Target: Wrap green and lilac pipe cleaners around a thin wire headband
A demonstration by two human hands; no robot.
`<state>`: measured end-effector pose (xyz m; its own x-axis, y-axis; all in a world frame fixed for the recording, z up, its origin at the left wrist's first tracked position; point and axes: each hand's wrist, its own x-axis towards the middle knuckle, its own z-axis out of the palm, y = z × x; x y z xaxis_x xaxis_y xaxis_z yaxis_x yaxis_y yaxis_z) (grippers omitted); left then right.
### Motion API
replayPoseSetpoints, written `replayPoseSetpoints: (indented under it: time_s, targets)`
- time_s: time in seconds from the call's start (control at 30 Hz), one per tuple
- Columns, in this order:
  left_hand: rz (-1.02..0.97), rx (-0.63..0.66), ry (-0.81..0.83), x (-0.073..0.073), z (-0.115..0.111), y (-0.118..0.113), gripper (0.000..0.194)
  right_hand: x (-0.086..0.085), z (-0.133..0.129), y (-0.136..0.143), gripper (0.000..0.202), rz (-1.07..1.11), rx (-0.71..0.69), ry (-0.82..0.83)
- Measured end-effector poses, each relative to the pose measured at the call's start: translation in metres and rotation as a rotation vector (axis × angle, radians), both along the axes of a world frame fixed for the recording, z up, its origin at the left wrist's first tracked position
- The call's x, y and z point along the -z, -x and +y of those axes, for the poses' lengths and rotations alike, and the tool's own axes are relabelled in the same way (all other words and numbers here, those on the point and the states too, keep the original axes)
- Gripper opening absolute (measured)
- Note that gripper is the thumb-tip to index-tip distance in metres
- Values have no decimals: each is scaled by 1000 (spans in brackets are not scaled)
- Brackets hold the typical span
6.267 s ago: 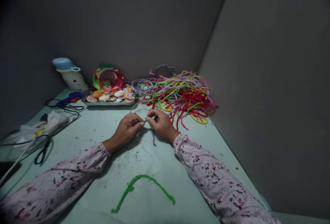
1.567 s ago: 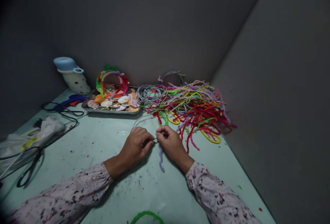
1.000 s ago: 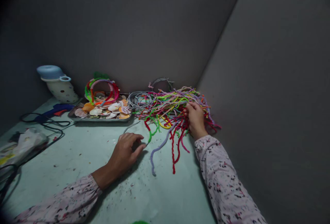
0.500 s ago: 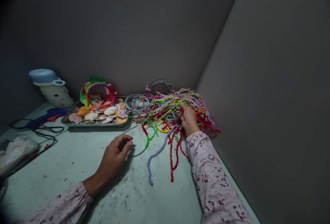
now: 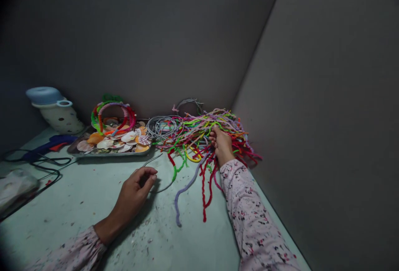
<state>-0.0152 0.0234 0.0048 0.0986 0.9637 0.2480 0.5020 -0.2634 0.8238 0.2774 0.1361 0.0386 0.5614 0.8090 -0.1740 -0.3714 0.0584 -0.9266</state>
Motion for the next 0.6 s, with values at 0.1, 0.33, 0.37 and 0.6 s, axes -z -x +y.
replayPoseSetpoints:
  time_s: [0.1, 0.33, 0.37, 0.6]
  targets:
    - [9, 2, 3, 0, 0, 0, 20, 1, -1, 1, 13, 1, -49, -43]
    - [8, 17, -11, 3, 1, 1, 20, -13, -6, -3, 8, -3, -129, -90]
    - [5, 18, -9, 3, 1, 0, 20, -15, -6, -5, 8, 10, -131, -82]
    - [0, 28, -1, 1, 0, 0, 19, -25, -13, -7, 17, 323, -322, -136]
